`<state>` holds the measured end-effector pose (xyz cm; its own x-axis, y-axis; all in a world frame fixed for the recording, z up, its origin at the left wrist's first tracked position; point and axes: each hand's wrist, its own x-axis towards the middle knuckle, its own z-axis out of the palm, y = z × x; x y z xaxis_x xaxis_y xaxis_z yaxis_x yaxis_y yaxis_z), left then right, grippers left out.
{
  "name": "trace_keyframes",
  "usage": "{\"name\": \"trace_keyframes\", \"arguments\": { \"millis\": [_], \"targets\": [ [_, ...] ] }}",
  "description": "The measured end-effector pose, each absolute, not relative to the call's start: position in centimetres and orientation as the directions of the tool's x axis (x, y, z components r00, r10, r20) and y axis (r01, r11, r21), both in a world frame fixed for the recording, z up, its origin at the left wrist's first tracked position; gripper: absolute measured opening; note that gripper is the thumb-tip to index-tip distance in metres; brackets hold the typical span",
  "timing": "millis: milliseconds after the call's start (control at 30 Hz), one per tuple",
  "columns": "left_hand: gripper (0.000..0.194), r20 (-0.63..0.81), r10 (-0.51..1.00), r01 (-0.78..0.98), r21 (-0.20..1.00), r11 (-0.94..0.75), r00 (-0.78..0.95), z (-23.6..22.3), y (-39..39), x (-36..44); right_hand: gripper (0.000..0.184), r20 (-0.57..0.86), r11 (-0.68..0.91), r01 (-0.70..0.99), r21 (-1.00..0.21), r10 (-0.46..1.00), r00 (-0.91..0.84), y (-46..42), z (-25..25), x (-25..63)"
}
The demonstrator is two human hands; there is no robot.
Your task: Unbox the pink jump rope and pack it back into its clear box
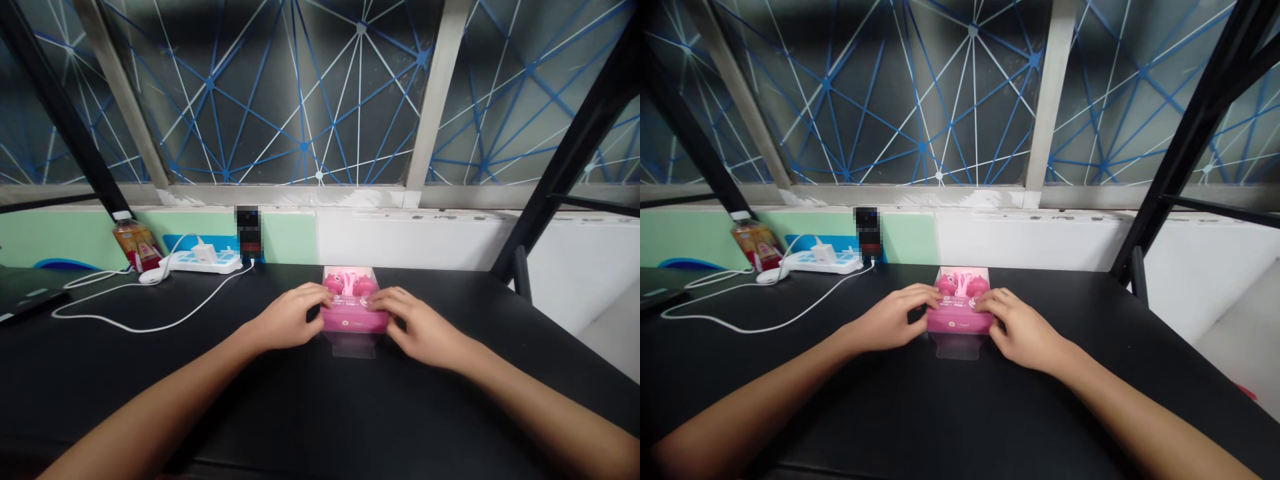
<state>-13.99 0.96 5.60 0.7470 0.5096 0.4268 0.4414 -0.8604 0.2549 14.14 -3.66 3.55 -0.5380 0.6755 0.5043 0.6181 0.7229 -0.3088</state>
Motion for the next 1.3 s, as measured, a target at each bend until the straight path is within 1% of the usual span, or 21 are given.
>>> {"name": "trace_keyframes", "arguments": {
  "millis": [133, 267, 500, 633, 667, 733, 800, 833, 867, 900, 967, 1033, 1067, 1133, 1233, 1300],
  "targets": [
    [0.025, 0.435, 0.514, 0.442, 0.263, -0.858, 0.74, 5.7, 1.0, -14.0, 0.03, 0.541, 0.692, 0.665, -0.282, 0.687, -0.485, -3.7, 3.4, 14.0],
    [0.022, 0.431, 0.516, 0.443, 0.265, -0.857, 0.74, 5.7, 1.0, -14.0, 0.026, 0.535, 0.68, 0.684, -0.265, 0.694, -0.482, -3.6, 3.4, 14.1],
    [0.019, 0.401, 0.533, 0.464, 0.263, -0.846, 0.745, 6.0, 1.0, -13.9, 0.026, 0.52, 0.654, 0.718, -0.238, 0.71, -0.475, -3.7, 3.6, 14.0],
    [0.019, 0.402, 0.529, 0.457, 0.266, -0.849, 0.747, 6.0, 0.9, -13.9, 0.025, 0.493, 0.657, 0.705, -0.267, 0.722, -0.486, -4.0, 4.0, 14.2],
    [0.018, 0.401, 0.527, 0.455, 0.267, -0.85, 0.75, 6.0, 0.9, -13.9, 0.027, 0.473, 0.658, 0.702, -0.273, 0.727, -0.498, -4.2, 4.1, 14.2],
    [0.017, 0.398, 0.522, 0.448, 0.27, -0.853, 0.755, 6.0, 0.9, -13.9, 0.042, 0.423, 0.652, 0.716, -0.251, 0.739, -0.524, -4.6, 4.4, 14.3],
    [0.016, 0.401, 0.518, 0.441, 0.274, -0.855, 0.756, 5.9, 1.0, -13.9, 0.06, 0.395, 0.648, 0.739, -0.183, 0.737, -0.548, -5.2, 4.5, 14.2],
    [0.015, 0.402, 0.517, 0.438, 0.277, -0.856, 0.756, 5.9, 1.1, -13.9, 0.065, 0.389, 0.652, 0.745, -0.142, 0.729, -0.563, -5.5, 4.6, 14.0],
    [0.015, 0.404, 0.516, 0.436, 0.278, -0.856, 0.755, 5.8, 1.2, -13.9, 0.066, 0.386, 0.662, 0.742, -0.102, 0.714, -0.584, -5.8, 4.7, 13.7],
    [0.015, 0.408, 0.516, 0.436, 0.279, -0.856, 0.753, 5.8, 1.3, -13.9, 0.063, 0.379, 0.68, 0.73, -0.066, 0.694, -0.613, -6.1, 4.8, 13.4],
    [0.015, 0.417, 0.521, 0.442, 0.277, -0.853, 0.745, 5.7, 1.4, -13.9, 0.047, 0.344, 0.73, 0.683, -0.024, 0.648, -0.68, -6.7, 5.0, 12.7],
    [0.015, 0.429, 0.532, 0.458, 0.271, -0.847, 0.73, 5.5, 1.5, -13.8, 0.029, 0.303, 0.783, 0.621, -0.015, 0.596, -0.744, -7.3, 5.2, 12.1],
    [0.016, 0.437, 0.537, 0.465, 0.269, -0.843, 0.722, 5.5, 1.5, -13.8, 0.025, 0.285, 0.801, 0.598, -0.013, 0.576, -0.766, -7.4, 5.1, 11.8],
    [0.017, 0.447, 0.551, 0.485, 0.263, -0.834, 0.705, 5.3, 1.7, -13.7, 0.025, 0.25, 0.814, 0.581, 0.003, 0.562, -0.788, -7.7, 4.9, 11.3],
    [0.019, 0.466, 0.562, 0.508, 0.25, -0.824, 0.684, 5.0, 2.0, -13.6, 0.03, 0.19, 0.794, 0.607, 0.039, 0.59, -0.785, -8.0, 4.5, 10.9],
    [0.02, 0.473, 0.557, 0.512, 0.235, -0.826, 0.682, 4.9, 2.2, -13.4, 0.032, 0.157, 0.79, 0.613, 0.017, 0.603, -0.782, -8.5, 4.7, 11.0]
  ]
}}
